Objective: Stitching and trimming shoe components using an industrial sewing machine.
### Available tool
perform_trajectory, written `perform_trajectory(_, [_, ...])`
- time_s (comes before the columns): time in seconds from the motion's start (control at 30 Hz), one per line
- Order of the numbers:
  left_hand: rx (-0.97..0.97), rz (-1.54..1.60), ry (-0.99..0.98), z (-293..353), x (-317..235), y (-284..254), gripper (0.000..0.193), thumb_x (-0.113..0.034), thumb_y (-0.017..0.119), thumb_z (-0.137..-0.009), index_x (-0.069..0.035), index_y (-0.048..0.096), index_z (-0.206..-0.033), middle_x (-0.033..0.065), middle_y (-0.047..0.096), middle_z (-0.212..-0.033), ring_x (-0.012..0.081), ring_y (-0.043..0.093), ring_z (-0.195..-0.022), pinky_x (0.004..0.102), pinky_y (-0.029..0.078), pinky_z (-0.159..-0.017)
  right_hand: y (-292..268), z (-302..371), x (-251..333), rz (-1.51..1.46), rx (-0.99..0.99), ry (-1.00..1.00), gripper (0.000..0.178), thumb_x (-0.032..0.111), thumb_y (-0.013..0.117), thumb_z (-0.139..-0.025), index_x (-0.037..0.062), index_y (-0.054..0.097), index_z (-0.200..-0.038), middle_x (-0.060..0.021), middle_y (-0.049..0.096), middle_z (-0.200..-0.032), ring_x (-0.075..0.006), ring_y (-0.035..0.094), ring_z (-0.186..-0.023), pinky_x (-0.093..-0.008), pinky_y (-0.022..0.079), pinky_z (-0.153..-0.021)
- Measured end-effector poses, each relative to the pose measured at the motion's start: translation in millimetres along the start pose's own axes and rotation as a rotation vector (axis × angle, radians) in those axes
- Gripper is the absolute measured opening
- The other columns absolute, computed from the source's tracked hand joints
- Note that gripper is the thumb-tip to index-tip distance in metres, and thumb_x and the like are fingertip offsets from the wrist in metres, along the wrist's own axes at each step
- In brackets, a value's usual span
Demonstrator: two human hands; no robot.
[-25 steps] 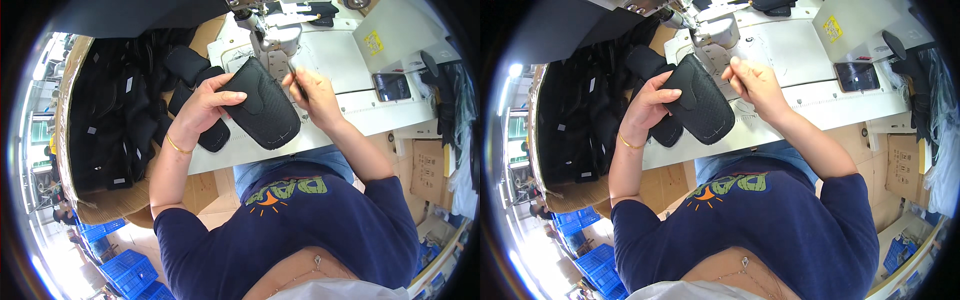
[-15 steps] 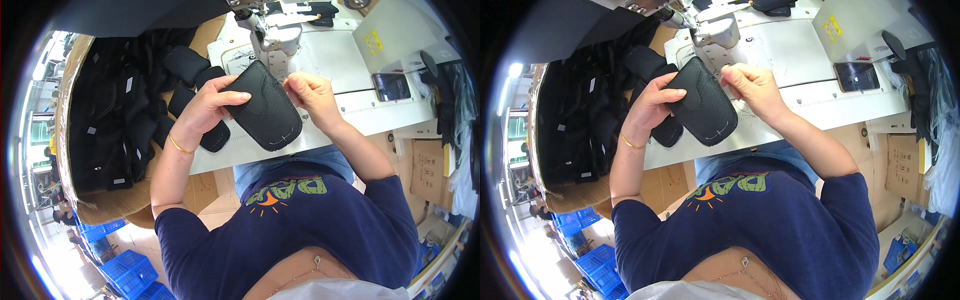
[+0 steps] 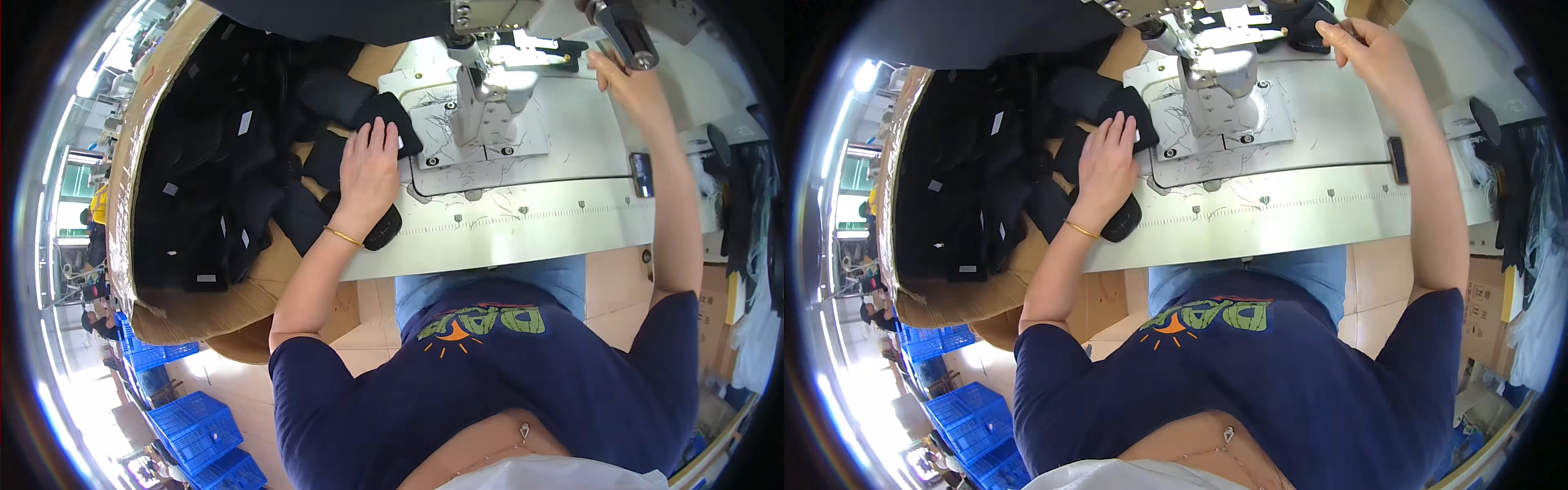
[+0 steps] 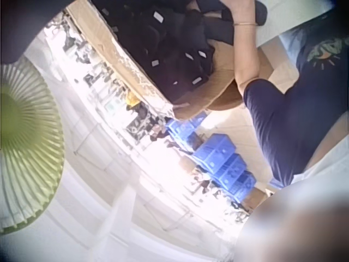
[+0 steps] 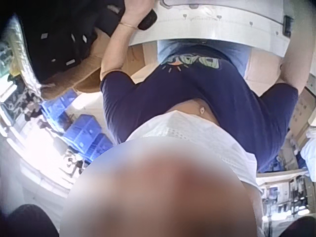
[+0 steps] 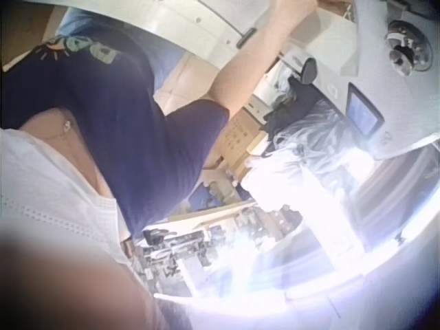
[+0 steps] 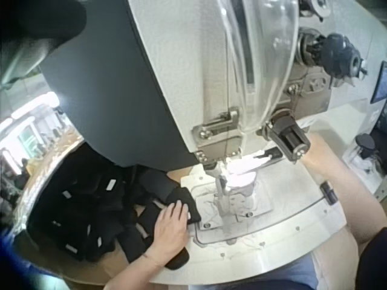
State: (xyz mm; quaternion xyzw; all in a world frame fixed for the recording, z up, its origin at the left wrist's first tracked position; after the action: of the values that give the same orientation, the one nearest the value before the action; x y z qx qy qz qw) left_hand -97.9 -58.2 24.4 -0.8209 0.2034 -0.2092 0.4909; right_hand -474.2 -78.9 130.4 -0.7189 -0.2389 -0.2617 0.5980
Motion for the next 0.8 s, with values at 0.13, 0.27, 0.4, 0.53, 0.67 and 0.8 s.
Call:
perform_trajectory(0.13, [-0.227, 0.287, -0.186, -27, 10, -49, 0.033, -0.002, 0.060, -0.077, 0.002, 0.063, -0.110, 0.0151, 0.067, -0.096, 0.0246, 0.066, -0.088, 0.0322, 0.051, -0.081, 41, 45, 1, -0.186, -0.165, -0.201, 0.040, 0.039, 0.065, -0.092, 0.0054, 0.056, -0.073, 0.0013, 0.049, -0.063, -0.0072, 0.045, -0.058, -0.0264, 0.036, -0.053])
perform_trajectory(0.27, [-0.145, 1.227, -0.445, -44, 14, -79, 0.029, -0.001, 0.052, -0.079, 0.005, 0.065, -0.105, 0.0053, 0.067, -0.089, 0.0094, 0.059, -0.082, 0.0217, 0.046, -0.077, 91, 85, 46, -0.259, -0.043, -0.616, 0.025, 0.023, 0.068, -0.091, -0.0012, 0.062, -0.093, -0.0129, 0.063, -0.075, -0.0208, 0.069, -0.073, -0.0325, 0.054, -0.066])
perform_trajectory(0.4, [0.151, 1.631, -0.388, -72, -5, -82, 0.027, -0.009, 0.058, -0.083, 0.005, 0.066, -0.105, -0.0006, 0.064, -0.089, 0.0055, 0.055, -0.084, 0.0190, 0.043, -0.080, 108, 103, 60, -0.430, 0.013, -0.456, 0.029, 0.027, 0.067, -0.093, -0.0023, 0.062, -0.093, -0.0132, 0.059, -0.070, -0.0200, 0.061, -0.059, -0.0334, 0.047, -0.056])
perform_trajectory(0.53, [0.332, 1.529, -0.288, -111, -5, -84, 0.026, -0.020, 0.071, -0.089, 0.001, 0.070, -0.105, -0.0001, 0.067, -0.094, 0.0064, 0.060, -0.088, 0.0203, 0.048, -0.082, 102, 99, 70, -0.598, 0.092, -0.239, 0.029, 0.027, 0.062, -0.097, -0.0013, 0.061, -0.090, -0.0087, 0.056, -0.066, -0.0132, 0.051, -0.055, -0.0307, 0.040, -0.052])
perform_trajectory(0.67, [0.350, 1.651, -0.551, -126, 15, -64, 0.019, -0.010, 0.071, -0.087, 0.001, 0.073, -0.101, 0.0051, 0.070, -0.102, 0.0122, 0.065, -0.093, 0.0237, 0.051, -0.084, 98, 91, 86, -0.899, 0.124, -0.136, 0.035, 0.031, 0.056, -0.100, 0.0000, 0.061, -0.084, -0.0001, 0.057, -0.065, -0.0065, 0.048, -0.057, -0.0237, 0.038, -0.053])
perform_trajectory(0.8, [0.348, 1.614, -0.577, -138, 19, -56, 0.016, -0.006, 0.069, -0.086, 0.002, 0.074, -0.099, 0.0092, 0.071, -0.104, 0.0168, 0.067, -0.098, 0.0265, 0.053, -0.084, 101, 89, 86, -1.095, 0.215, -0.047, 0.036, 0.032, 0.054, -0.101, 0.0033, 0.062, -0.080, 0.0000, 0.061, -0.065, -0.0026, 0.049, -0.058, -0.0201, 0.037, -0.051])
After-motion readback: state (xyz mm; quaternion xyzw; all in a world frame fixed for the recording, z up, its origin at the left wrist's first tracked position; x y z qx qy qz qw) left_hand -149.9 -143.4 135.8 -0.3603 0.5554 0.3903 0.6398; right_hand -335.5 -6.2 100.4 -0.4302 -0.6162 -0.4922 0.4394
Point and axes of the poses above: each hand's wrist, its own z-axis away from the middle knuckle, its own y-axis out of the palm, x = y × z, the point moved 2 cm from there along -z, towards the middle knuckle
